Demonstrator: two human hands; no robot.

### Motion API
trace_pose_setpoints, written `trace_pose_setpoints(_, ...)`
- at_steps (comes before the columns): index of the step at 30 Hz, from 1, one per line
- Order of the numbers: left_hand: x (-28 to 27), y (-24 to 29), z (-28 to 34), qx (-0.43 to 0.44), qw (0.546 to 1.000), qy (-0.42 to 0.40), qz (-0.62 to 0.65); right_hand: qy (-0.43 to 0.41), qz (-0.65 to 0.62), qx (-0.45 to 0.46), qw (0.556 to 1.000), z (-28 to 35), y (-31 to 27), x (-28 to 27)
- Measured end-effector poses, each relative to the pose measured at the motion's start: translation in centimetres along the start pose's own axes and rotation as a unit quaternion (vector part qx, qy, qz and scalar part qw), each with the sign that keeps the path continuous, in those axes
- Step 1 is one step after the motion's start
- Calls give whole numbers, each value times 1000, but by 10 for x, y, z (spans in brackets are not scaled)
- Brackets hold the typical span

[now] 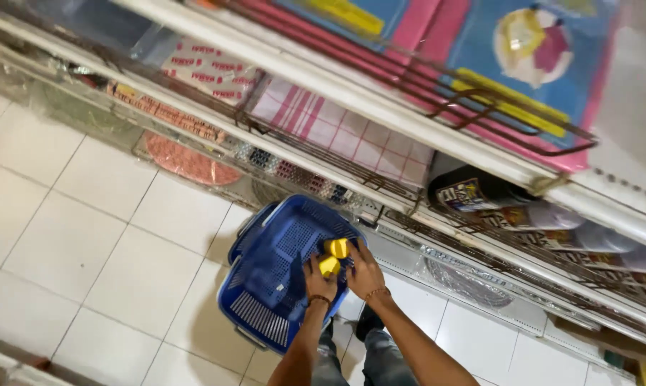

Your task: Organizing spray cans on a shelf and cleaning the shelf with a cloth.

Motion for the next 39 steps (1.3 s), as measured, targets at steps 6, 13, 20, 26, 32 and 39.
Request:
trace_pose_setpoints(6,-35,79,25,117,992,49,16,74,-131,96,984,31,6,-76)
trace_pose_setpoints(13,-82,257,71,275,954,25,119,254,-184,39,949,47,-6,-245)
trace_pose_setpoints(20,-136,446,139,487,842,9,232,457,-132,-76,876,96,-36,-438)
trace_pose_setpoints(26,-186,589,186,536,794,-14,287,543,-13,-155,825,116,-39,-559)
trace_pose_setpoints(32,-184,685,196,598,751,81,267,542,131,-162,814,92,-72,-650)
trace_pose_setpoints(39,-148,722,174,605,769,146,147,434,230,-138,860,62,-47,-648)
Point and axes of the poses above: each hand's wrist, its own z-axis away from the middle knuckle, its own x-axis out of the palm, y = z × x, the point moved 2 cm from there along -z, towards the middle knuckle, and after that the axes turned 7 degrees about y, right-handed, at the moved point
